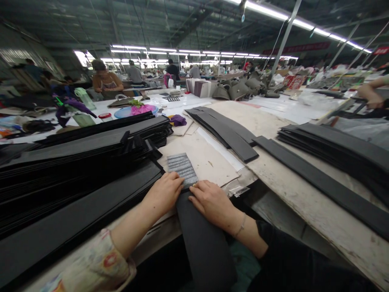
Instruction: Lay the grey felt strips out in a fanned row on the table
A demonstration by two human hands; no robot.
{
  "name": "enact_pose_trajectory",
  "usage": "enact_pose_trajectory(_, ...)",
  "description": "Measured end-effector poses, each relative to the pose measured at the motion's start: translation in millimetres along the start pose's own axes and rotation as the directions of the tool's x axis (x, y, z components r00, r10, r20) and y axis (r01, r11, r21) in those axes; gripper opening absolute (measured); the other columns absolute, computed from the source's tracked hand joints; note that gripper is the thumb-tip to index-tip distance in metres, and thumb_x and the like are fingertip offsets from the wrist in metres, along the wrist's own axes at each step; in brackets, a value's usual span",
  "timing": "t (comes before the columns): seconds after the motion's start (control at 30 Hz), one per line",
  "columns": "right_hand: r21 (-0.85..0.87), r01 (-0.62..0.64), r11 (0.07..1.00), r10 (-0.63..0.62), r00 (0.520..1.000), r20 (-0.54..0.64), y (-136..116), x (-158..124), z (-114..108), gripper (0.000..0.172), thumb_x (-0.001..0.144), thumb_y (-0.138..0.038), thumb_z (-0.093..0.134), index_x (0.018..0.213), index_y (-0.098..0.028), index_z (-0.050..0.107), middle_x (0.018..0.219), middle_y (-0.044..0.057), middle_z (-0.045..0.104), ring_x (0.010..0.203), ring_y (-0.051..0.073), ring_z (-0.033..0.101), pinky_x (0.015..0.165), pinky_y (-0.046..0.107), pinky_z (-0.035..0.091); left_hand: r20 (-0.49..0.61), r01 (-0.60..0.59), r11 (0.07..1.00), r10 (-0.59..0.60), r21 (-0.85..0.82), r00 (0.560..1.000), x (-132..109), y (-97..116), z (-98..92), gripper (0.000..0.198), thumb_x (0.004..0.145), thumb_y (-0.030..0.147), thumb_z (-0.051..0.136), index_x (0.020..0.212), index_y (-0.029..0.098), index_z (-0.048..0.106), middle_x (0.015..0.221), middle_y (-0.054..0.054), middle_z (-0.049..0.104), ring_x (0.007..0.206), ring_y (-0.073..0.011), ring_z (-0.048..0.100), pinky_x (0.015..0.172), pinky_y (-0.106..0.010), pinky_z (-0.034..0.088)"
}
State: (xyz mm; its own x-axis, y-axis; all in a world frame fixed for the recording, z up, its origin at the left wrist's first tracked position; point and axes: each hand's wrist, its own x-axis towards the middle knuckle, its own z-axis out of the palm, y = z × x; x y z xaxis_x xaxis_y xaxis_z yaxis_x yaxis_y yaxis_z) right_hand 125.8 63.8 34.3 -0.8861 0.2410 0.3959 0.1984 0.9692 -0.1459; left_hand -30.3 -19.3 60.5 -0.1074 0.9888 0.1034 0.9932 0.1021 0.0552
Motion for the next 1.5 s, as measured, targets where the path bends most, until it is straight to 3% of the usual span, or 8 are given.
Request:
enact_pose_trajectory(0.23, 0.007, -0.012, 1.0, 0.012, 1.0, -0.001, -0.6, -0.4, 1.4, 0.019, 0.087, -0.026, 0.044, 0.095, -0.015, 0.057, 0.086, 0.007, 0.055, 0.088, 0.02, 0.05, 0.077, 0.033, 0.044, 0.005, 0.065, 0.992, -0.065, -0.104, 0.998, 5.0, -1.6, 4.9, 0.027, 0.084, 0.023, 0.041, 0.103, 0.015, 0.058, 0.097, -0.01, 0.058, 0.094, -0.0215, 0.052, 0.085, -0.036, 0.041)
enact_pose_trajectory(0.5, 0.001, -0.012, 1.0, 0.012, 1.0, -0.002, -0.4, -0.2, 3.9, 0.02, 0.087, -0.026, 0.045, 0.097, -0.014, 0.056, 0.087, 0.007, 0.055, 0.088, 0.02, 0.05, 0.078, 0.034, 0.044, 0.025, 0.106, 0.98, -0.103, -0.17, 0.994, 15.0, -5.0, 6.3, 0.015, 0.078, 0.025, 0.048, 0.085, 0.017, 0.058, 0.091, -0.007, 0.06, 0.092, -0.0206, 0.053, 0.083, -0.034, 0.041)
enact_pose_trajectory(0.73, 0.007, -0.013, 1.0, 0.013, 1.0, -0.011, -2.2, -2.4, 3.6, 0.019, 0.087, -0.025, 0.043, 0.096, -0.015, 0.056, 0.087, 0.007, 0.057, 0.088, 0.02, 0.051, 0.079, 0.033, 0.043, 0.231, 0.231, 0.952, -0.183, -0.203, 0.956, 28.7, -6.3, -9.3, 0.023, 0.075, 0.038, 0.048, 0.084, 0.018, 0.056, 0.081, -0.004, 0.064, 0.074, -0.0188, 0.058, 0.063, -0.028, 0.042)
enact_pose_trajectory(0.87, 0.012, -0.012, 1.0, 0.012, 1.0, -0.017, -2.6, -4.0, 4.3, 0.019, 0.088, -0.025, 0.042, 0.097, -0.015, 0.056, 0.089, 0.007, 0.058, 0.09, 0.02, 0.051, 0.08, 0.034, 0.043, 0.327, 0.212, 0.962, -0.148, -0.17, 0.933, 35.8, -6.3, -14.7, 0.029, 0.072, 0.043, 0.049, 0.082, 0.017, 0.057, 0.08, -0.005, 0.065, 0.073, -0.0199, 0.058, 0.061, -0.027, 0.041)
enact_pose_trajectory(1.1, 0.071, -0.016, 0.997, 0.02, 0.998, -0.06, -1.2, -6.1, 4.9, 0.019, 0.087, -0.024, 0.044, 0.1, -0.015, 0.055, 0.095, 0.008, 0.058, 0.094, 0.019, 0.051, 0.083, 0.034, 0.043, 0.303, 0.214, 0.915, -0.109, -0.342, 0.947, 42.1, 0.0, -5.4, 0.027, 0.069, 0.023, 0.049, 0.093, 0.015, 0.058, 0.096, -0.006, 0.065, 0.09, -0.0193, 0.058, 0.079, -0.027, 0.043)
enact_pose_trajectory(1.27, 0.091, -0.009, 0.996, 0.012, 0.999, -0.033, -3.9, -9.9, -1.4, 0.019, 0.087, -0.024, 0.044, 0.099, -0.016, 0.056, 0.096, 0.008, 0.059, 0.095, 0.019, 0.051, 0.085, 0.036, 0.042, 0.317, 0.176, 0.883, -0.033, -0.435, 0.948, 37.9, -3.2, -2.9, 0.028, 0.066, 0.021, 0.05, 0.093, 0.014, 0.056, 0.095, -0.005, 0.065, 0.089, -0.0194, 0.058, 0.079, -0.029, 0.045)
enact_pose_trajectory(1.5, 0.09, -0.005, 0.996, 0.009, 0.999, -0.047, -7.7, -15.7, 0.2, 0.016, 0.086, -0.023, 0.045, 0.095, -0.017, 0.057, 0.093, 0.008, 0.059, 0.096, 0.019, 0.052, 0.083, 0.034, 0.044, 0.257, 0.129, 0.916, -0.029, -0.38, 0.966, 37.7, 5.0, -3.3, 0.033, 0.064, 0.012, 0.049, 0.095, 0.016, 0.058, 0.098, -0.005, 0.064, 0.093, -0.0197, 0.057, 0.084, -0.031, 0.044)
